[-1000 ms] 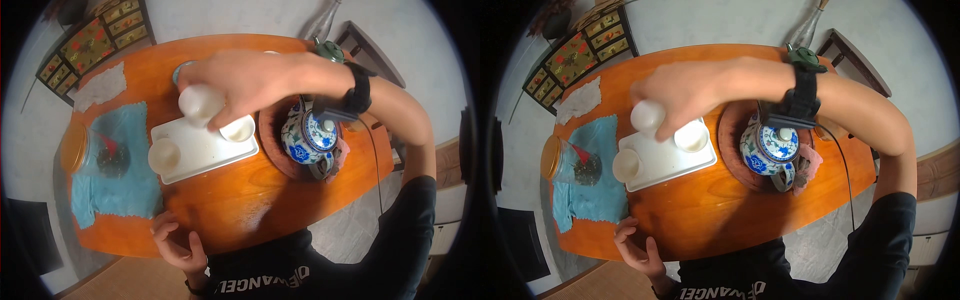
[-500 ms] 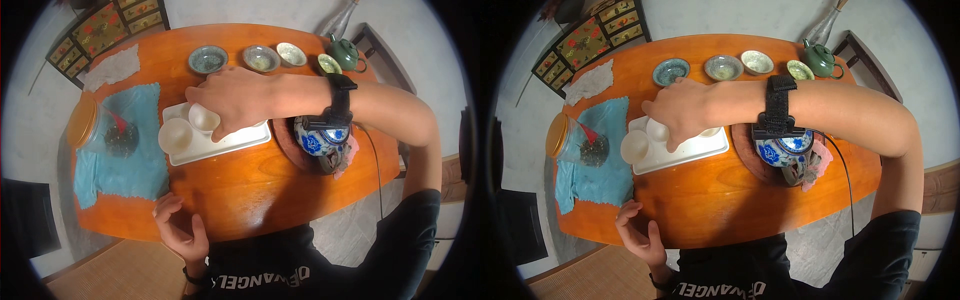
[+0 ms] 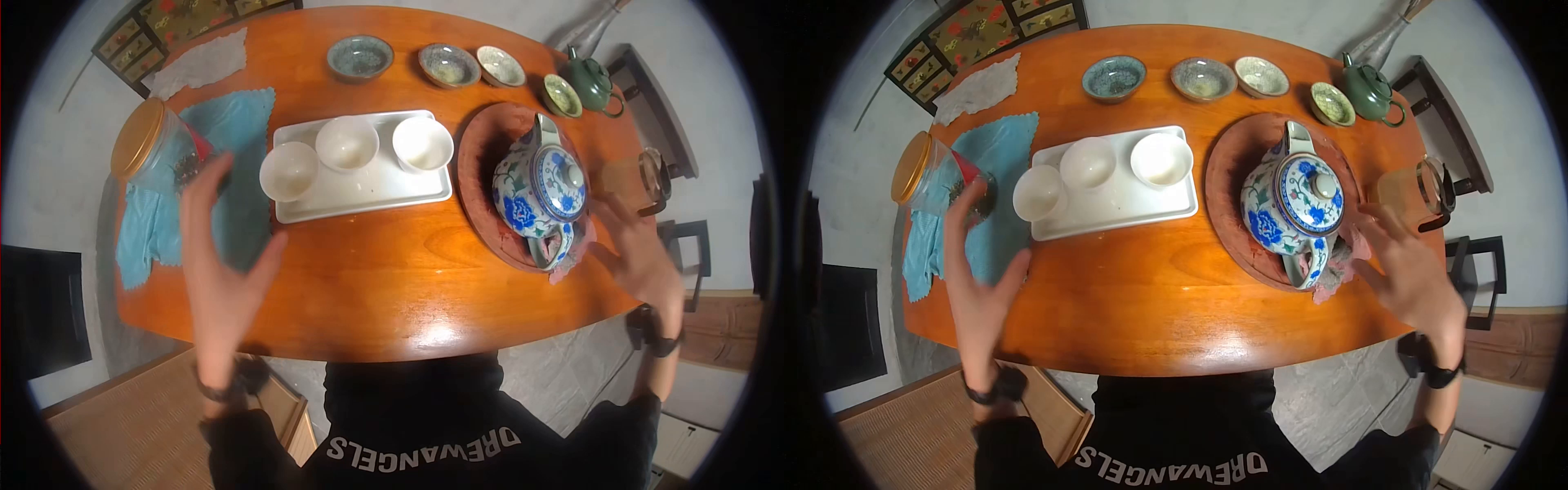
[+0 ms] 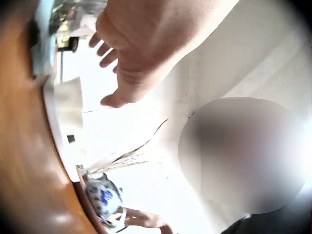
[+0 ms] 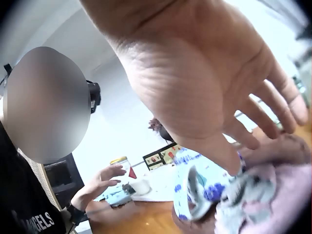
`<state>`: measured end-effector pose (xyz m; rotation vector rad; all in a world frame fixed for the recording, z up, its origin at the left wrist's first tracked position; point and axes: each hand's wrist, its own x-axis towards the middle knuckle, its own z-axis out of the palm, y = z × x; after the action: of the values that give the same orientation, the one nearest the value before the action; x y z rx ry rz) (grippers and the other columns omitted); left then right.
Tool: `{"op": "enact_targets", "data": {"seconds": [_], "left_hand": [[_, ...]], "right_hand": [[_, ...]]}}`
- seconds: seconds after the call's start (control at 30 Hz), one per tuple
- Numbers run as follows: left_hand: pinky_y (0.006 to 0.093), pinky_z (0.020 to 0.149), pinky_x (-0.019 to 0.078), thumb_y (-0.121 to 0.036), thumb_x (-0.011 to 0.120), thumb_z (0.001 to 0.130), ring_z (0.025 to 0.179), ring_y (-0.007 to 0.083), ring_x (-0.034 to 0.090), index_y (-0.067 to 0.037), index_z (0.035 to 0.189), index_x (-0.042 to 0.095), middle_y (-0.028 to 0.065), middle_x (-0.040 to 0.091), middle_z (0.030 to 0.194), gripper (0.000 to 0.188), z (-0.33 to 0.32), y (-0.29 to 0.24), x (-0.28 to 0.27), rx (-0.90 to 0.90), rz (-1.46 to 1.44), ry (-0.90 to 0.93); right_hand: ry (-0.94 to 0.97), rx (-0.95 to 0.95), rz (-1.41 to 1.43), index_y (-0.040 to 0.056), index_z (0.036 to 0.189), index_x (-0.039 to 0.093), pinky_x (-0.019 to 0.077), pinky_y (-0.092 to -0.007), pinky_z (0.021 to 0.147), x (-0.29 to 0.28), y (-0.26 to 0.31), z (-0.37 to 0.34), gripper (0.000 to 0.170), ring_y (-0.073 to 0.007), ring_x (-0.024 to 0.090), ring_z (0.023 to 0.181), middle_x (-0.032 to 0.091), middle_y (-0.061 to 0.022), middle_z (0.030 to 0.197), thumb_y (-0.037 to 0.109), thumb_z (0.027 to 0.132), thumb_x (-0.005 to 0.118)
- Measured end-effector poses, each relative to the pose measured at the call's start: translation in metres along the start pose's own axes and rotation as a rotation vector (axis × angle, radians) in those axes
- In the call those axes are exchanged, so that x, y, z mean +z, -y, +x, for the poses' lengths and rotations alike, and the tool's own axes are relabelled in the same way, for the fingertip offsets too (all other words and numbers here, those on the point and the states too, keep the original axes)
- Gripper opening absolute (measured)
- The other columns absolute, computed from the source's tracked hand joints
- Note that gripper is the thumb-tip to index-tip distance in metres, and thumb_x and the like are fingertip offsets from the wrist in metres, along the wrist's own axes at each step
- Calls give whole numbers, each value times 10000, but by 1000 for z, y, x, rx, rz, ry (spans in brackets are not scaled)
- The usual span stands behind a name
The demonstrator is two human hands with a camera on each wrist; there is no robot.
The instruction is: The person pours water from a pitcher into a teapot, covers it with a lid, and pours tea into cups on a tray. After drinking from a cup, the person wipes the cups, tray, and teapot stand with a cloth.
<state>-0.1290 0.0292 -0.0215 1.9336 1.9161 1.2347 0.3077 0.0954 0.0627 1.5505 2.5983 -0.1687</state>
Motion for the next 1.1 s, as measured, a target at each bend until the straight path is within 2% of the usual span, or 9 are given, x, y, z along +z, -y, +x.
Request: {"op": "enact_targets", "data": {"seconds": [0.23,0.47,0.67,0.77,0.9,0.93,1.0,1.03,1.1], "left_hand": [[370,1127,397,-16,796,723,1309,236,558,-40,1409,552,101,603,1406,729,59,28,12,-13,-184,452],[343,1025,450,-63,822,737,1116,175,622,-71,1374,571,66,693,1158,685,62,47,25,10,-353,452],[347,1046,437,-53,838,719,1128,187,622,-73,1387,528,71,696,1194,736,56,54,25,0,-443,461],[357,1058,443,-36,842,713,1171,209,618,-57,1400,511,91,689,1242,763,53,55,23,-17,-391,448],[382,1112,438,-32,847,729,1308,249,573,-25,1468,477,163,620,1395,826,41,72,24,75,-395,343],[389,1123,433,-48,851,736,1335,248,557,-22,1483,470,176,599,1427,839,42,80,26,103,-372,363],[381,1095,460,-87,873,725,1266,251,605,-24,1473,462,164,626,1368,856,48,71,26,148,-318,328],[369,1085,455,-127,887,728,1259,239,594,-17,1483,453,145,613,1377,878,50,64,22,66,-390,392],[357,1076,450,-167,901,731,1253,228,583,-9,1493,444,126,601,1386,903,51,64,23,-25,-468,448]], "right_hand": [[10,170,403,-3,1224,622,541,-418,815,41,-3,11,414,-376,653,966,605,-170,1238,-16,823,724],[-360,325,653,-15,1246,644,495,-261,653,-36,-15,21,389,-83,622,745,704,-67,949,-65,864,599],[-328,-136,599,-31,1341,575,507,-252,740,-94,62,74,472,-117,637,854,679,-66,1093,210,939,634],[-357,-261,784,4,1343,613,509,-274,752,-90,93,111,447,-138,656,869,697,-76,1093,105,912,672],[-11,-370,1196,-91,1177,612,583,-360,832,-86,184,148,380,-214,719,908,724,-177,1043,49,843,727],[-51,-450,1002,-54,1156,634,573,-288,804,-77,189,152,289,-94,676,897,717,-116,1027,-85,870,621],[-232,-541,581,-33,1141,641,567,-280,761,-58,202,161,264,-112,683,869,720,-105,950,-50,878,622],[-427,-716,478,28,1159,710,537,-344,748,-25,187,180,324,-237,691,789,709,-111,901,72,840,676],[-248,-794,346,42,1191,718,540,-399,885,-14,191,187,390,-282,701,957,700,-119,1096,0,804,731]]}}
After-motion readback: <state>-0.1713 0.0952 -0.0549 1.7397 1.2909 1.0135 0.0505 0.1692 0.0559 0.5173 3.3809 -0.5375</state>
